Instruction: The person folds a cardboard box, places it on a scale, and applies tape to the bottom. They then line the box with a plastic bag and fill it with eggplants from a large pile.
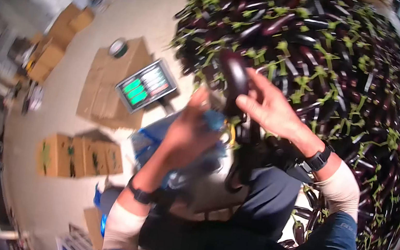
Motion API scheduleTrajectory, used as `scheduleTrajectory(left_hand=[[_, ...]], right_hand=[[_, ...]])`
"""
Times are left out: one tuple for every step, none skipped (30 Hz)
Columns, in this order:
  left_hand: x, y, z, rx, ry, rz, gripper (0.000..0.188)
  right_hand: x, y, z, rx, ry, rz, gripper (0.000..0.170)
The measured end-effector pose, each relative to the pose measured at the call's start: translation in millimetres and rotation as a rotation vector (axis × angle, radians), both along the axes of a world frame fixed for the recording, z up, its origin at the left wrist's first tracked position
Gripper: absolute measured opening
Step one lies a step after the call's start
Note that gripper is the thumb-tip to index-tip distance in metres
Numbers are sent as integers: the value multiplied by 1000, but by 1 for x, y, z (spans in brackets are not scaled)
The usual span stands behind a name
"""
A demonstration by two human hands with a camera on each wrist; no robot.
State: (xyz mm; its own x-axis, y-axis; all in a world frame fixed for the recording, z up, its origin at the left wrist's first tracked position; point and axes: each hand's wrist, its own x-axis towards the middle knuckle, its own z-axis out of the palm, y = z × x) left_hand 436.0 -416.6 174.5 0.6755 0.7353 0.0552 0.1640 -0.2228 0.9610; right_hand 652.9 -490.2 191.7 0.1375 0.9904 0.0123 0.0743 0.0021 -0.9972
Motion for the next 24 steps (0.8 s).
scheduleTrajectory(left_hand=[[-3,5,-5,137,-113,-2,72],[-11,20,-8,80,-28,84,69],[-19,34,-10,21,51,164,66],[-36,50,-8,-93,53,61,62],[-56,64,-26,-157,156,97,66],[-71,73,-34,-16,357,110,66],[-85,82,-42,120,560,118,66],[-99,94,-56,101,562,142,66],[-111,110,-74,105,658,-73,67],[-121,123,-93,108,746,-294,67],[-124,127,-112,92,746,-280,67],[-121,129,-132,164,760,-274,65],[-116,131,-152,239,772,-271,63],[-107,132,-170,231,768,-265,63],[-96,135,-188,163,846,-291,60],[-87,137,-208,93,922,-321,57],[-81,140,-239,92,917,-322,57],[-76,144,-274,146,820,-367,53],[-71,145,-300,196,721,-415,49],[-64,143,-311,193,712,-423,49],[-59,140,-321,176,610,-407,45],[-56,136,-330,159,510,-388,40],[-57,128,-334,158,505,-391,40],[-60,120,-337,482,451,-330,37]], right_hand=[[-25,11,-20,204,-142,173,73],[-42,8,-8,61,-176,316,71],[-55,7,6,-79,-219,453,69],[-56,10,-6,17,-405,524,68],[-50,10,-19,121,-591,588,66],[-44,9,-18,93,-663,521,65],[-35,8,-30,79,-688,419,61],[-28,5,-31,-80,-567,306,57],[-14,3,-38,-255,-505,261,54],[-4,-1,-47,-296,-380,186,52],[7,-8,-65,-247,-358,126,50],[11,-10,-65,-278,-361,121,49],[14,-11,-63,-308,-366,110,49],[17,-13,-65,-327,-361,126,49],[19,-14,-66,-342,-359,137,50],[16,-15,-63,-351,-355,140,51],[15,-14,-52,-432,-393,182,52],[16,-13,-48,-454,-409,204,52],[17,-14,-45,-482,-425,222,53],[20,-16,-46,-491,-429,216,53],[25,-17,-47,-503,-437,193,52],[29,-19,-49,-514,-443,172,52],[34,-24,-54,-518,-447,169,52],[41,-31,-62,-463,-420,114,51]])
